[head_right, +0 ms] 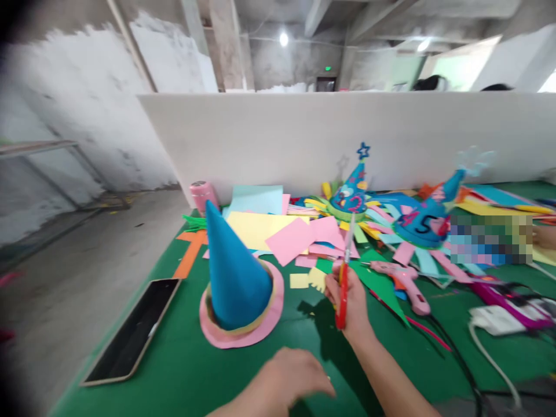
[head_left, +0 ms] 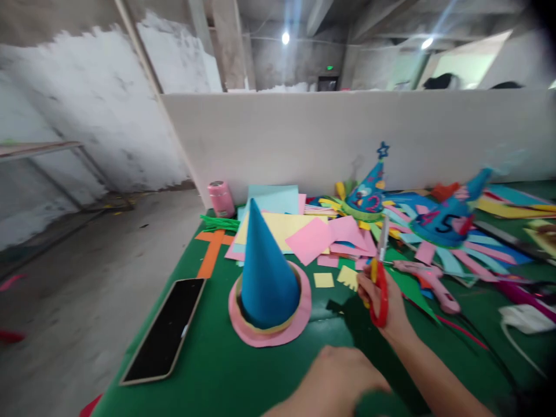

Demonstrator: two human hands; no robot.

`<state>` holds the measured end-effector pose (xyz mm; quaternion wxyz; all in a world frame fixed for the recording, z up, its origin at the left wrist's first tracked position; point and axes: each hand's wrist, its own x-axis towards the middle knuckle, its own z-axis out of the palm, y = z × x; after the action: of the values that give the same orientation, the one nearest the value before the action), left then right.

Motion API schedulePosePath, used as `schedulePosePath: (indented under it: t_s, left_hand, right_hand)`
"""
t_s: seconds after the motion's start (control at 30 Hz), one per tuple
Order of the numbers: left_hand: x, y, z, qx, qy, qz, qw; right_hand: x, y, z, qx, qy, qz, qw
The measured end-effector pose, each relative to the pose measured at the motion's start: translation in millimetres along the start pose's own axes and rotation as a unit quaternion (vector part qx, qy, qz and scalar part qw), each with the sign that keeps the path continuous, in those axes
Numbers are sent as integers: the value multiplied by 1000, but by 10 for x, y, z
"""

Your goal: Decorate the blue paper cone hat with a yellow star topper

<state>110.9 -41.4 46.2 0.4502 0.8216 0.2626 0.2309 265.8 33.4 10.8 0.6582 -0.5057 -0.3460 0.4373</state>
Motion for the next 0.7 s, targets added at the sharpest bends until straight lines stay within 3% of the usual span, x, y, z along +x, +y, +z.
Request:
schedulePosePath:
  t_s: [0.07,0.1,0.17,0.27,0.33,0.43,0.5,0.53,0.6,0.7]
  left_hand:
    - [106,-92,-78,-13,58,-36,998]
    - [170,-129,-104,-56,149,-102,982]
    - [304,-186,-136,-147,223,-176,948]
    - [465,-244,-152,-254,260,-216,906]
    - [504,-272,-149,-263,270,-220,900]
    - [429,-331,-133,-103,266,-153,946]
    - [324,-408,-129,110,192,-30,975]
    - [271,-462,-132,220,148,31,964]
    - [186,-587,-151,402,87,93,907]
    - [136,-762,-198,531,47,91,841]
  right_hand:
    - [60,-60,16,0,-5,-10,1000]
    - [79,-85,30,1,-9,-14,1000]
    - [91,-120,69,5,-26,-19,999]
    - [76,-132,134,15,-60,-19,998]
    - [71,-110,165,21,-76,-17,997]
    - [91,-41,178,30,-80,-15,996]
    - [108,12,167,38,-73,-16,996]
    - [113,36,158,41,-69,-16,997]
    - [112,70,136,46,-66,-13,997]
    - [94,91,111,49,-71,-6,996]
